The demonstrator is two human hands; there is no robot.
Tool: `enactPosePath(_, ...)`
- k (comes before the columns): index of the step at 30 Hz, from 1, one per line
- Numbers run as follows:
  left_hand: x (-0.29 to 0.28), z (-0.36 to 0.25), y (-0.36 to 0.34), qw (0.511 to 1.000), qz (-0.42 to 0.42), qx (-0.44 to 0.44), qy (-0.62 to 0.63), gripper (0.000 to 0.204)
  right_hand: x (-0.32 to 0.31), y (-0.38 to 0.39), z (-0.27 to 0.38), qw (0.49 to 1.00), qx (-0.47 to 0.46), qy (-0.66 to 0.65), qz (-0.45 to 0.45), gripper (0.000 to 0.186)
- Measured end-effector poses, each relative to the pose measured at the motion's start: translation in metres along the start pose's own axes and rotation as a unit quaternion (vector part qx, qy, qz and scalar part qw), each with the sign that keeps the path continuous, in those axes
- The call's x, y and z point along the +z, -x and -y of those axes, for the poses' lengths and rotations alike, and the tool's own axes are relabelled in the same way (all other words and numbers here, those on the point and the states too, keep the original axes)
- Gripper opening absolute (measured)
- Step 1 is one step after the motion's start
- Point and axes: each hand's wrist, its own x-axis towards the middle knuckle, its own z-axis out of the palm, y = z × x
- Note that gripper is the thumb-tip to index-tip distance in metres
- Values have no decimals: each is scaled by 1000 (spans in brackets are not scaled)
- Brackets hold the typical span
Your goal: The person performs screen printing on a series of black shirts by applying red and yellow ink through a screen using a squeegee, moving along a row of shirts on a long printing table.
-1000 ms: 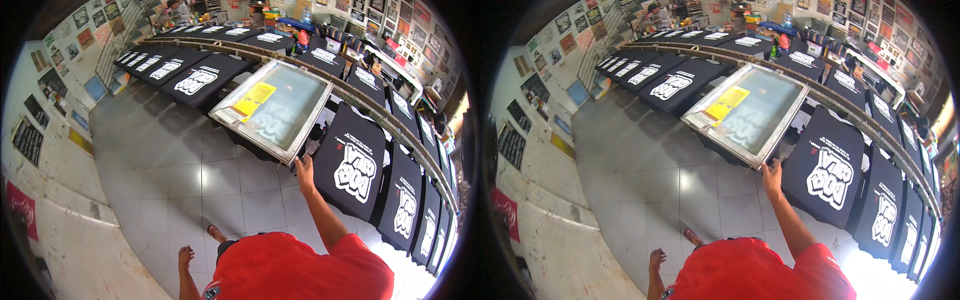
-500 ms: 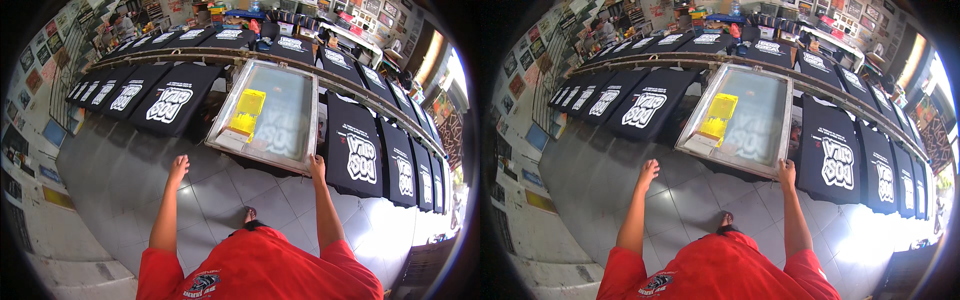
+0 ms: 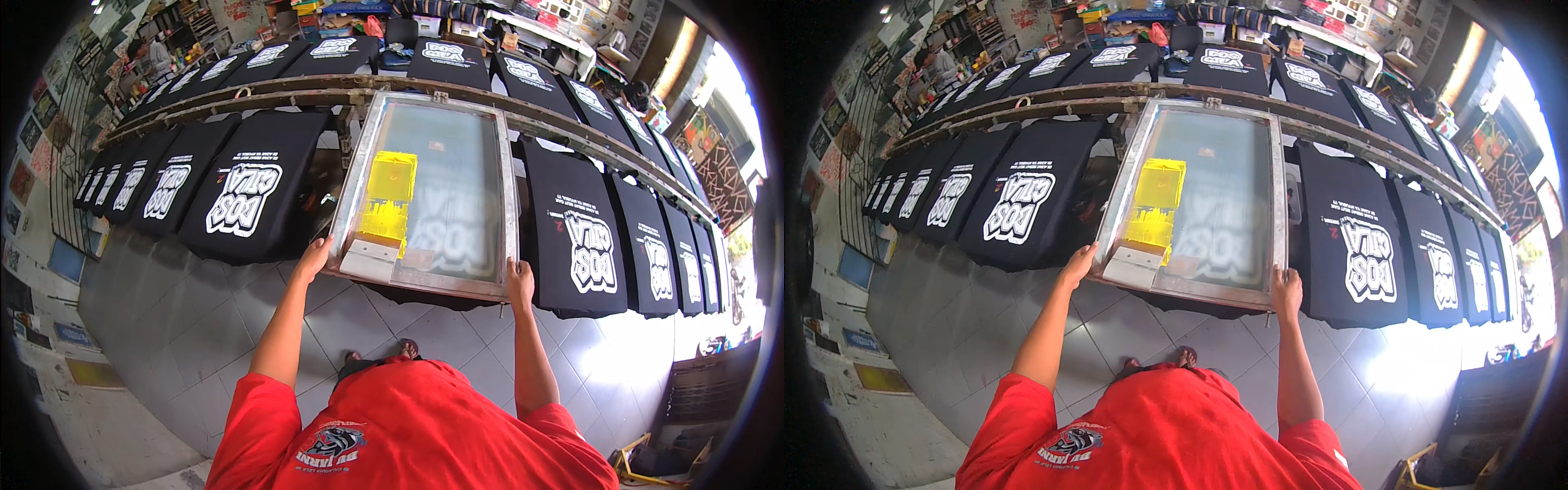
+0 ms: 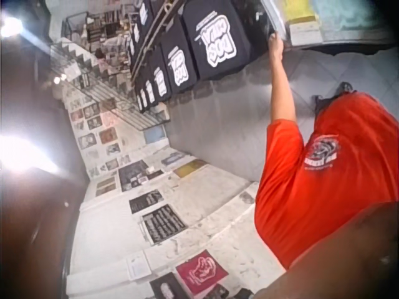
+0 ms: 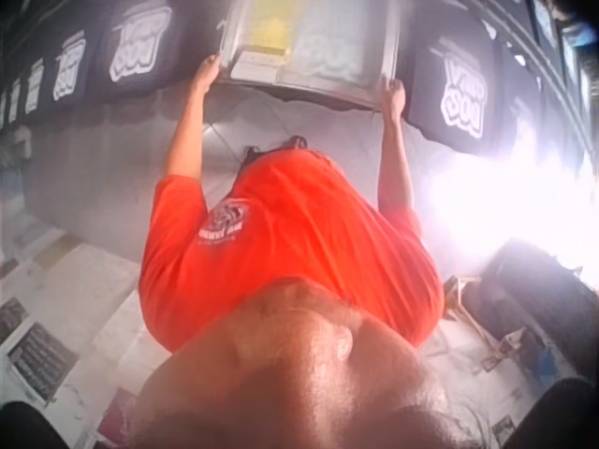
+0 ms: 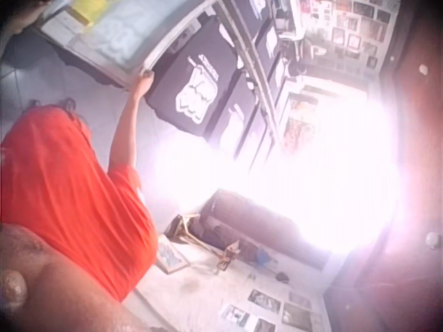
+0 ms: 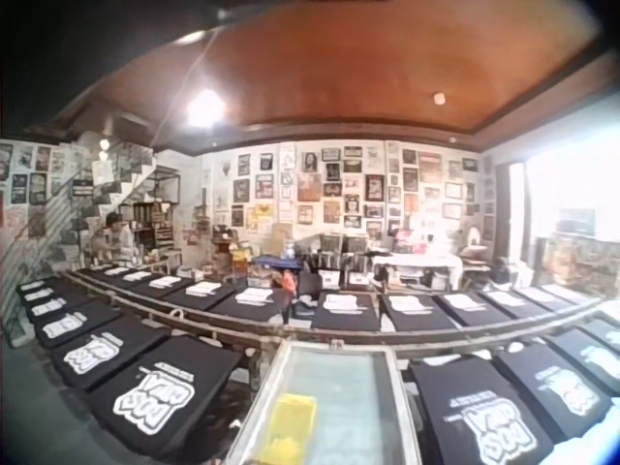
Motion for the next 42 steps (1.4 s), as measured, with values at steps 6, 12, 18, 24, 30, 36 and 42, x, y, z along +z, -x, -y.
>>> enactPosePath(6,13,-12,-15,997,-61,30,-46,63,9,-16,10,997,78,15,8,58)
enactPosePath(12,-1,-27,2,982,-100,90,-135,67,-13,-7,33,996,91,-5,25,58)
enactPosePath(18,18,-49,83,986,-80,118,-88,54,-74,61,-38,974,166,-154,-17,50)
enactPosePath(24,53,-61,131,988,66,127,-51,48,-150,158,-132,974,165,-81,-131,50)
enactPosePath(30,77,-71,145,967,180,169,-62,47,-192,256,-134,950,193,-89,-228,51)
enactPosePath(36,71,-58,149,967,165,184,-60,45,-190,261,-96,938,169,-33,-300,46)
enactPosePath(42,26,-27,132,986,50,136,-83,44,-152,193,-68,965,206,-107,-121,47)
